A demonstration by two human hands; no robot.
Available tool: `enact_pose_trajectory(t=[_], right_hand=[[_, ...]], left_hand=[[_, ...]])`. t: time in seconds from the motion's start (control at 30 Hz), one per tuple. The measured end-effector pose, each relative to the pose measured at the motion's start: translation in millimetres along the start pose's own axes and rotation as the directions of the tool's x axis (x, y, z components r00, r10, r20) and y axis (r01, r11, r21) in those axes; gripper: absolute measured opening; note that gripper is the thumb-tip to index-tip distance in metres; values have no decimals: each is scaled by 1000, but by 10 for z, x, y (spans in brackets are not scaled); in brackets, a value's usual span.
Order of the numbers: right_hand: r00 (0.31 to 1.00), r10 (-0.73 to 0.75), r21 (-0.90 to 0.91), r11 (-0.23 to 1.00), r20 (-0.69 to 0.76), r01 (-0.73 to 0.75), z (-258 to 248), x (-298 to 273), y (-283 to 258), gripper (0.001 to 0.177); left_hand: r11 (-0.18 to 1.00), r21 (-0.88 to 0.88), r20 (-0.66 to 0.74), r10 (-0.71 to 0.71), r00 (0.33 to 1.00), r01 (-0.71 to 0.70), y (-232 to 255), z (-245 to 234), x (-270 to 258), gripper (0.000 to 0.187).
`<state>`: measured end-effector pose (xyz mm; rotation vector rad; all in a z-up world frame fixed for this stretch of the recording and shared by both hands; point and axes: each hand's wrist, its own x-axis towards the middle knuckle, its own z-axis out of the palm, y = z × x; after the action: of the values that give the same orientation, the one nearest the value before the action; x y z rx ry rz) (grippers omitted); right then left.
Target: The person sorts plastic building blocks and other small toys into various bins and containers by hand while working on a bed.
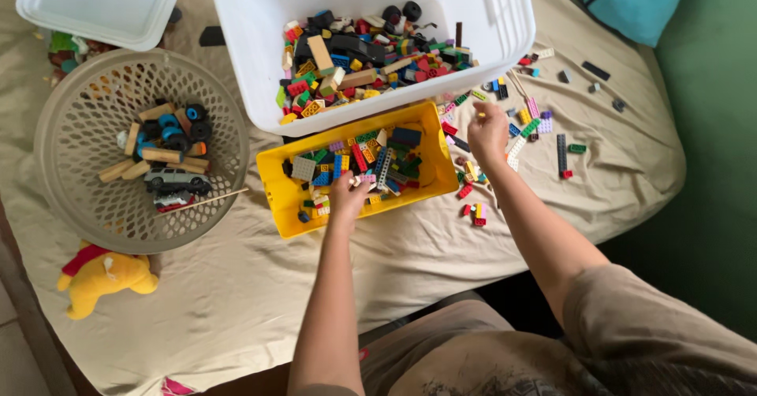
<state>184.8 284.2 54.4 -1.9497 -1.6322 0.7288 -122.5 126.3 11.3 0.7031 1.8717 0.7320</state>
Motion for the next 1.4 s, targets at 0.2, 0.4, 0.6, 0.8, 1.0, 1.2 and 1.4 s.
enact_pose_trajectory(t=[0.2,0.4,0.6,0.8,1.0,1.2,1.4], right_hand=[[813,248,-601,785,527,151,-91,-404,-184,94],[879,-156,-368,865,450,342,82,-870,266,66],[911,-125,-292,923,392,252,242,-796,794,29],[990,63,-59,997,129,-56,53,-540,364,23],[946,-256,385,908,199,165,13,-644,-747,31],[993,89,223,969,78,-105,-27,-16,-248,20],[987,161,-314,936,-10,-156,-215,1076,1035,32]], left_hand=[[929,284,-30,254,967,-236,-150,19,-208,56],[909,342,27,245,969,-239,-56,-54,-110,49],[994,98,61,-47,997,41,248,-29,-196,41],[968,-113,134,-210,968,226,168,15,-66,44],[891,-320,230,-258,938,323,-83,111,283,40],[932,-258,181,-212,960,254,-100,93,493,40],[933,-219,170,-251,953,285,-88,32,628,45]])
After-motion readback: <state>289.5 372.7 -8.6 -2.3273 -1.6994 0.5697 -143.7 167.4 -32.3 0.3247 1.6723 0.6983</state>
